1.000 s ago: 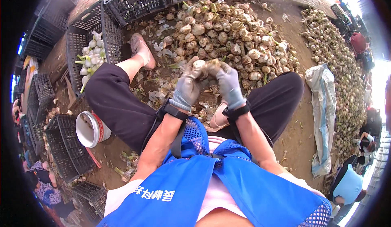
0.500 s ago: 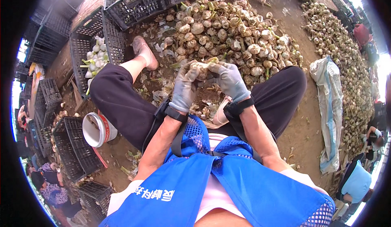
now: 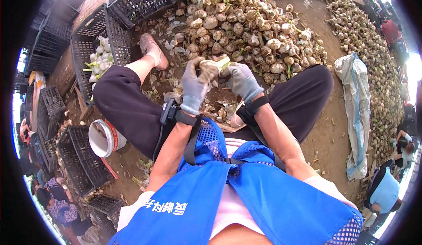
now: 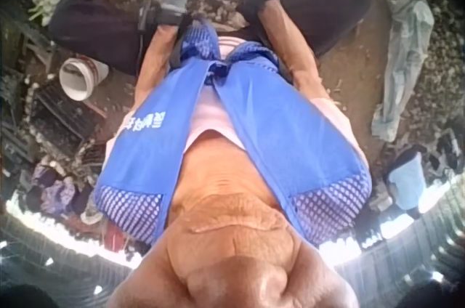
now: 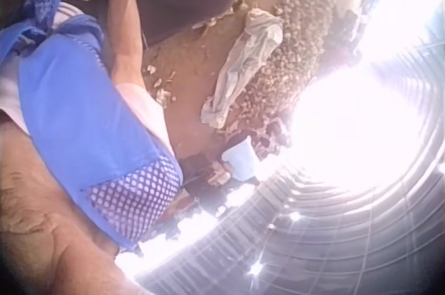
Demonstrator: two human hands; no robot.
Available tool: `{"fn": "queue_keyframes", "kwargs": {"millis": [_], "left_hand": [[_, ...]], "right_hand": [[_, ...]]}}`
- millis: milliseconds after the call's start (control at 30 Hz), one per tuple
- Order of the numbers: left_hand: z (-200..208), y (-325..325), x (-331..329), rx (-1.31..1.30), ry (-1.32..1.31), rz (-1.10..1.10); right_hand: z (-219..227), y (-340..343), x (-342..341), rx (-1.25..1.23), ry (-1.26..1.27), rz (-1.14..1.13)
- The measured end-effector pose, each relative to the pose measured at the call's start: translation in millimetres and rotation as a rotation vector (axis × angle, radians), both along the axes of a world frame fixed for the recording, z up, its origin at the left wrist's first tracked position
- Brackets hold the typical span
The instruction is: The person is sitting on the ground and peeling garlic bulbs from a large pile, removing the outer skins and stalks.
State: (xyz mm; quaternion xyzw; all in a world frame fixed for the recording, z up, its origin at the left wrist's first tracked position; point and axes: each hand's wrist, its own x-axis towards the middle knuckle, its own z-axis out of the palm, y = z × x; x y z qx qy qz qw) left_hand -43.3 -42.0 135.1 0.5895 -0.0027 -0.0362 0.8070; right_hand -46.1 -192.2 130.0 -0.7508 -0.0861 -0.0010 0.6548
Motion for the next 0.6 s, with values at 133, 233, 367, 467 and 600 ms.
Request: {"fn": "queue_keyframes", "kwargs": {"millis": [133, 233, 367, 467, 600], "left_hand": [[-14, 6, 1, -0.107, 0.303, 0.066], [-19, 8, 7, -0.445, 0.433, 0.044], [-18, 12, 11, -0.633, 0.545, -0.274], [-13, 4, 12, -0.553, 0.580, -0.081], [2, 1, 7, -0.191, 0.306, 0.077]], "right_hand": [[-7, 15, 7, 0.530, 0.481, -0.169], [-9, 24, 13, 0.177, 0.255, -0.282], [-3, 22, 14, -0.285, -0.062, -0.350], [8, 11, 9, -0.079, 0.147, -0.195], [21, -1, -3, 0.823, 0.540, 0.017]]}}
